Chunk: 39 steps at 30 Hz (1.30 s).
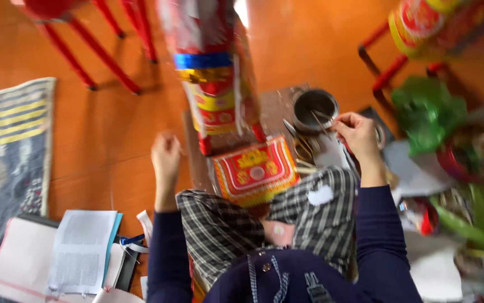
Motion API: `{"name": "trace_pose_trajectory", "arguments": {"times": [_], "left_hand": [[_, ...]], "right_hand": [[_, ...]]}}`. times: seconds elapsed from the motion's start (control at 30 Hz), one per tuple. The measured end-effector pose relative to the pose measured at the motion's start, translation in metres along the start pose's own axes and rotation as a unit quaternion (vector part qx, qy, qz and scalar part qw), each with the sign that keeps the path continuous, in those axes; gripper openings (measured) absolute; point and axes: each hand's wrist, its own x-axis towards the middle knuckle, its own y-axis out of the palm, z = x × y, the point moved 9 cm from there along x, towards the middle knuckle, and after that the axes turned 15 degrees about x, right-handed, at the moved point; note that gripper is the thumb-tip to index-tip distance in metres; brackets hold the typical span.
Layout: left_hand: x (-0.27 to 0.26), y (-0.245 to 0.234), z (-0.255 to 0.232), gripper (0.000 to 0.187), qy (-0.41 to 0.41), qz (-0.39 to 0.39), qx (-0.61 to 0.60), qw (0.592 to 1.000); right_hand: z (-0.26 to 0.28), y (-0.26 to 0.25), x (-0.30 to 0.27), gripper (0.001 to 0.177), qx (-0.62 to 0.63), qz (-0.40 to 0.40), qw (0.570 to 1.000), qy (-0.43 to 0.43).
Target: Assembling and decorating traditional paper horse models using glue and paper cutouts
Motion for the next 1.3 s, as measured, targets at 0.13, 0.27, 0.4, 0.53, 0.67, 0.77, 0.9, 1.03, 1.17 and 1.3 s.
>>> {"name": "trace_pose_trajectory", "arguments": {"times": [0.13,0.27,0.4,0.53,0.67,0.77,0.9,1.03,1.17,1.3], "left_hand": [[-0.126,0.093,0.025,0.026,-0.13,0.295,0.009,0.947],[-0.195,0.156,0.036,0.029,-0.142,0.428,-0.005,0.893],[-0.2,0.171,-0.018,0.032,-0.093,0.495,0.017,0.864],[-0.203,0.184,-0.023,0.033,-0.077,0.522,0.027,0.849],[-0.205,0.186,-0.022,0.032,-0.073,0.523,0.051,0.848],[-0.215,0.187,-0.013,0.033,-0.082,0.536,0.072,0.837],[-0.219,0.182,-0.023,0.035,-0.092,0.534,0.094,0.835],[-0.223,0.189,-0.015,0.035,-0.077,0.536,0.103,0.835],[-0.221,0.194,-0.029,0.035,-0.07,0.542,0.072,0.834],[-0.217,0.196,-0.043,0.034,-0.052,0.545,0.074,0.833]], "right_hand": [[-0.106,-0.084,-0.062,0.016,0.033,-0.087,0.989,0.111],[-0.148,-0.127,-0.127,0.009,-0.061,-0.148,0.982,0.1],[-0.138,-0.129,-0.162,0.014,-0.121,-0.163,0.975,0.089],[-0.156,-0.173,-0.186,0.005,-0.157,-0.248,0.948,0.125],[-0.192,-0.218,-0.205,0.011,-0.219,-0.283,0.92,0.163],[-0.259,-0.231,-0.215,0.01,-0.308,-0.241,0.902,0.18],[-0.244,-0.208,-0.218,0.017,-0.401,-0.261,0.862,0.166],[-0.256,-0.207,-0.219,0.028,-0.425,-0.294,0.828,0.218],[-0.273,-0.218,-0.23,0.014,-0.412,-0.322,0.816,0.247],[-0.258,-0.233,-0.243,0.01,-0.369,-0.354,0.821,0.253]]}}
